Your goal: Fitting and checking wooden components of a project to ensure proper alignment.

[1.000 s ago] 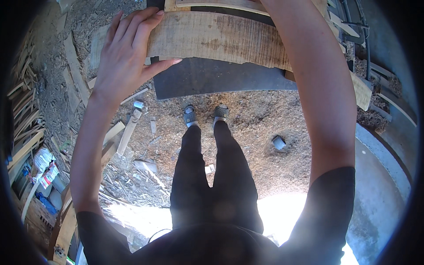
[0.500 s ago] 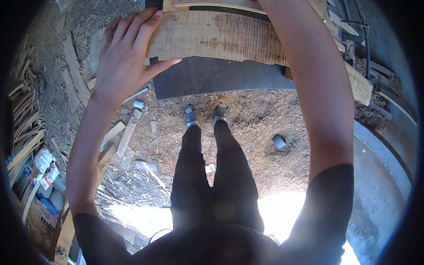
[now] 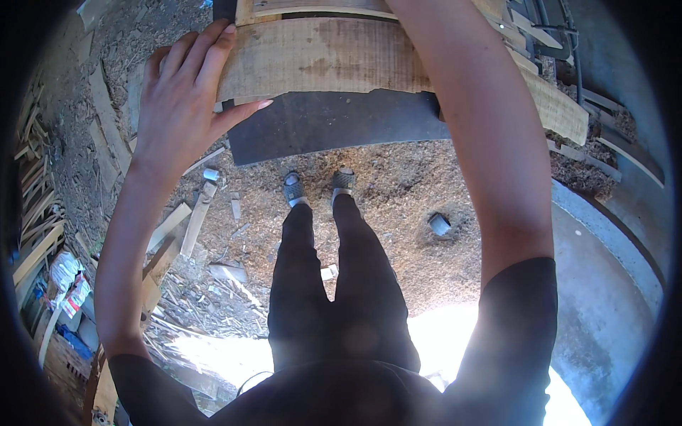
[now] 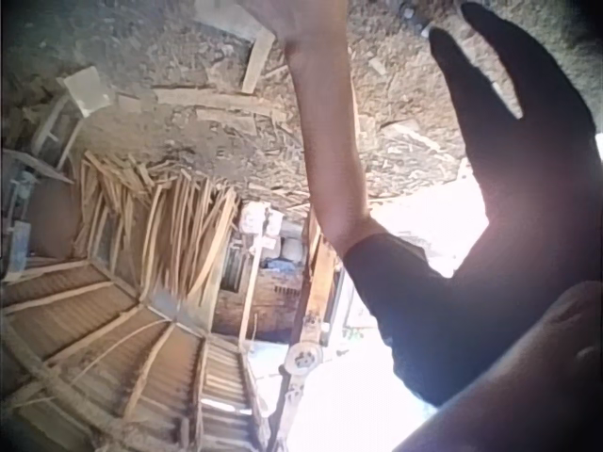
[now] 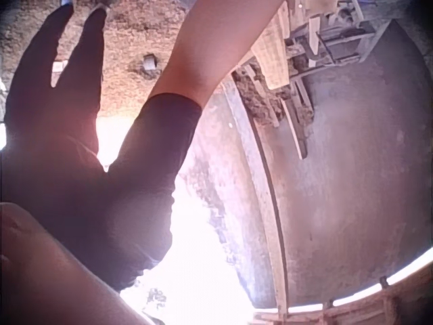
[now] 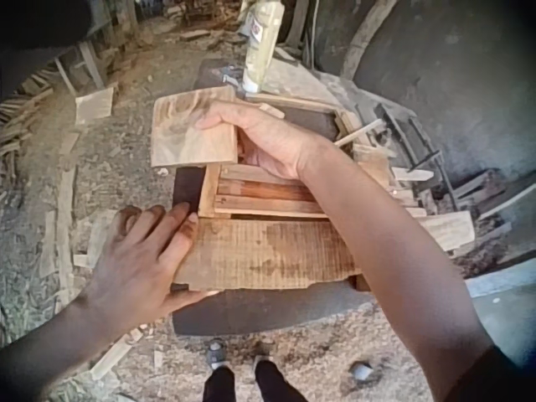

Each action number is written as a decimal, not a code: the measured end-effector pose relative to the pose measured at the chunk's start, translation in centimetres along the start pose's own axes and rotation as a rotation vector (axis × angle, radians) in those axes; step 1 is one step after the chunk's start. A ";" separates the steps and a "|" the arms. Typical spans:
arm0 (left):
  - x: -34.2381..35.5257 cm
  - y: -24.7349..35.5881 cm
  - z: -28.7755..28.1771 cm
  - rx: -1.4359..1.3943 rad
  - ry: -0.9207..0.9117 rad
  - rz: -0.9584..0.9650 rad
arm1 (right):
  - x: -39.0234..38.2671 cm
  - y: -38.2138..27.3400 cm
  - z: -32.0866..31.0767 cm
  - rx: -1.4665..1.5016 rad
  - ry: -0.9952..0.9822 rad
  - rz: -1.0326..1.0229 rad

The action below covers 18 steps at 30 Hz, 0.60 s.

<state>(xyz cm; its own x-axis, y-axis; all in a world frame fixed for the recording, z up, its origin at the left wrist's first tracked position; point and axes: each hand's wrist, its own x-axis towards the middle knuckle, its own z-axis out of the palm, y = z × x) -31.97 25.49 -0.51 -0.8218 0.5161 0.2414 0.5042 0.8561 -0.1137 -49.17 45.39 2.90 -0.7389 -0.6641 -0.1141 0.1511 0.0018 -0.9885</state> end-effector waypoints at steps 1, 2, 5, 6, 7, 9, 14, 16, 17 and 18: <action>0.2 0.2 0.1 -0.016 0.019 0.008 | 0.8 0.5 -0.8 0.020 -0.035 0.011; 0.2 0.2 0.4 0.000 -0.003 -0.003 | 1.0 0.8 -1.1 0.038 -0.066 0.028; -0.3 -0.2 0.5 0.011 -0.026 -0.005 | 1.9 1.7 -1.0 0.087 -0.113 0.028; -0.3 -0.2 0.5 0.008 -0.028 -0.005 | 1.7 1.8 -1.3 0.073 -0.097 0.032; -0.5 -0.4 0.3 0.017 -0.039 -0.010 | 1.8 1.9 -1.1 0.072 -0.089 0.051; -0.3 -0.4 0.4 0.023 -0.047 -0.003 | 1.6 1.7 -1.2 0.073 -0.083 0.065; -0.2 0.0 0.3 -0.017 -0.017 -0.001 | 0.2 0.5 -0.3 0.036 0.004 0.084; -0.2 0.1 0.4 -0.012 -0.017 -0.003 | -0.2 0.7 -0.3 0.022 -0.009 0.040; -0.2 0.1 0.5 -0.018 -0.006 0.003 | -0.3 0.9 -0.3 -0.003 -0.009 -0.002; -0.3 0.1 0.5 -0.027 -0.001 0.009 | -0.1 1.0 -0.4 -0.010 -0.014 0.011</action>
<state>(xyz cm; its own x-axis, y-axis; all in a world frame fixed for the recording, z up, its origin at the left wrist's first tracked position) -31.84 25.42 -1.09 -0.8176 0.5235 0.2397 0.5183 0.8505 -0.0896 -49.19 45.71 1.84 -0.7276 -0.6748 -0.1232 0.1520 0.0165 -0.9882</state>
